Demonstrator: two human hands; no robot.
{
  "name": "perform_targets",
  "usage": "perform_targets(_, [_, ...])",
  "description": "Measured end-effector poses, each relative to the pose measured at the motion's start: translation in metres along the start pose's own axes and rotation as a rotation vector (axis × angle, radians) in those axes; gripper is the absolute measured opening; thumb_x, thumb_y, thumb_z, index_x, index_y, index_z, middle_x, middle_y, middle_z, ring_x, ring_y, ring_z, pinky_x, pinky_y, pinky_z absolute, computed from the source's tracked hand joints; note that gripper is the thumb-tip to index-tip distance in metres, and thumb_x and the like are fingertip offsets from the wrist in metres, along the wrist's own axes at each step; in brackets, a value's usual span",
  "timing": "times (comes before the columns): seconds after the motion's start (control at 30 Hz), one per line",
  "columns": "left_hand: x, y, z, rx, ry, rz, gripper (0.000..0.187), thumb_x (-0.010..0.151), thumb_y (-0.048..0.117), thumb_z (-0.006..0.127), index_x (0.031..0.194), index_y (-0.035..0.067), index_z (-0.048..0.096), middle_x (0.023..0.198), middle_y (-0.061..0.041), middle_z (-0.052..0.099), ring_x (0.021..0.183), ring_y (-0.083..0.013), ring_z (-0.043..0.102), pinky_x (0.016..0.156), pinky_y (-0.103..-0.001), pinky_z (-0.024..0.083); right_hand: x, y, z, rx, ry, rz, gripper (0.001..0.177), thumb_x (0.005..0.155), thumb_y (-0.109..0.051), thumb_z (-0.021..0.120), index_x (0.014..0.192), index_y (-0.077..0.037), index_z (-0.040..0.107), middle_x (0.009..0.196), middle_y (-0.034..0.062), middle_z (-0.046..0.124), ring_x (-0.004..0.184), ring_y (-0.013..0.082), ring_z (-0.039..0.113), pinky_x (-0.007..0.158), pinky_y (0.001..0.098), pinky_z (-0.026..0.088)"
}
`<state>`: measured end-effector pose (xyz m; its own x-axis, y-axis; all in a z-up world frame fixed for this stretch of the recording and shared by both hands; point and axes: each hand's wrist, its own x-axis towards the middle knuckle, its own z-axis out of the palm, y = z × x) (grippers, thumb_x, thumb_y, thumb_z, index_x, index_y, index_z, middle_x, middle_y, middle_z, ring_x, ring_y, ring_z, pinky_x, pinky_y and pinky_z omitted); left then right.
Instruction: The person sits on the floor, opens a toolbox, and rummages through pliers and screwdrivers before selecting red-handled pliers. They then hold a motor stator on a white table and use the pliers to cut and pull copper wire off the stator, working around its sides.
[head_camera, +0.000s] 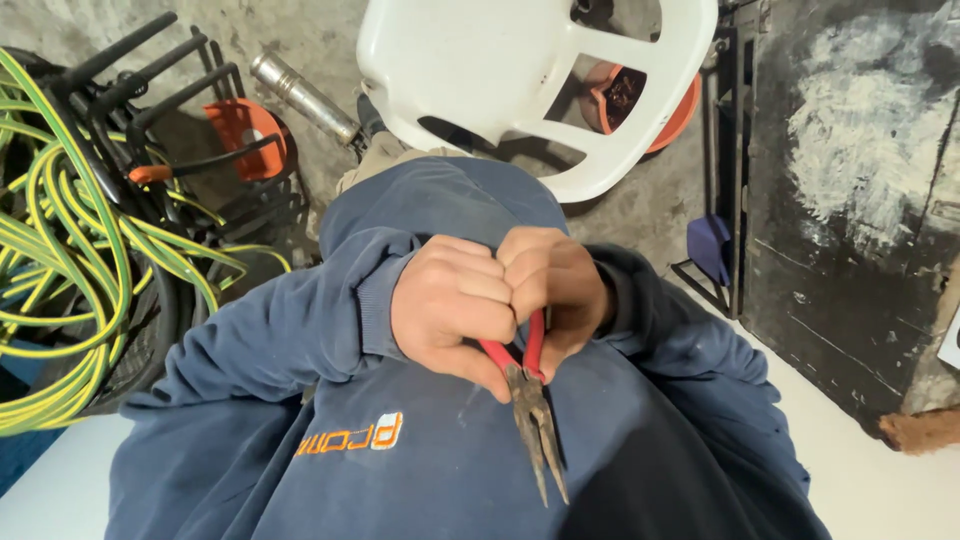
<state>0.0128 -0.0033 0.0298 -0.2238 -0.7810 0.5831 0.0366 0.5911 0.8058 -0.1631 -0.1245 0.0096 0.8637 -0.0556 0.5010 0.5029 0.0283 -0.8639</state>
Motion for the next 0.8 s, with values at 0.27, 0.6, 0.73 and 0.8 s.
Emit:
perform_targets(0.27, [-0.004, -0.011, 0.002, 0.030, -0.038, -0.036, 0.044, 0.089, 0.051, 0.077, 0.100, 0.010, 0.068, 0.084, -0.004, 0.054, 0.078, -0.0301, 0.054, 0.070, -0.040, 0.042, 0.000, -0.004, 0.001, -0.434, 0.256, -0.114, 0.054, 0.095, -0.061, 0.087, 0.108, -0.014, 0.063, 0.120, 0.0104, 0.052, 0.106, 0.0286, 0.053, 0.088, 0.0459, 0.049])
perform_targets(0.6, [-0.060, -0.055, 0.054, -0.511, -0.093, -0.332, 0.026, 0.097, 0.043, 0.078, 0.101, 0.020, 0.066, 0.091, 0.007, 0.059, 0.092, -0.0151, 0.064, 0.084, -0.030, 0.052, 0.025, 0.001, 0.007, -0.618, 0.023, -0.268, 0.029, 0.106, -0.045, 0.061, 0.111, -0.019, 0.071, 0.127, 0.0085, 0.066, 0.121, 0.0310, 0.060, 0.102, 0.0502, 0.047])
perform_targets(0.73, [-0.080, -0.076, 0.072, -0.633, -0.093, -0.480, 0.030, 0.093, 0.043, 0.081, 0.093, 0.018, 0.065, 0.087, 0.005, 0.058, 0.088, -0.0163, 0.063, 0.082, -0.032, 0.052, 0.058, 0.019, 0.024, -0.617, 0.332, -0.471, 0.035, 0.102, -0.045, 0.066, 0.081, -0.018, 0.067, 0.083, -0.0004, 0.074, 0.084, 0.0212, 0.070, 0.078, 0.0408, 0.048])
perform_targets(0.8, [-0.088, -0.082, 0.080, -0.697, -0.096, -0.557, 0.032, 0.091, 0.042, 0.082, 0.089, 0.016, 0.064, 0.085, 0.004, 0.058, 0.086, -0.0169, 0.062, 0.081, -0.032, 0.052, 0.077, 0.035, 0.035, -0.501, 0.429, -0.634, 0.038, 0.099, -0.043, 0.070, 0.072, -0.019, 0.060, 0.072, -0.0031, 0.063, 0.070, 0.0163, 0.059, 0.066, 0.0354, 0.039])
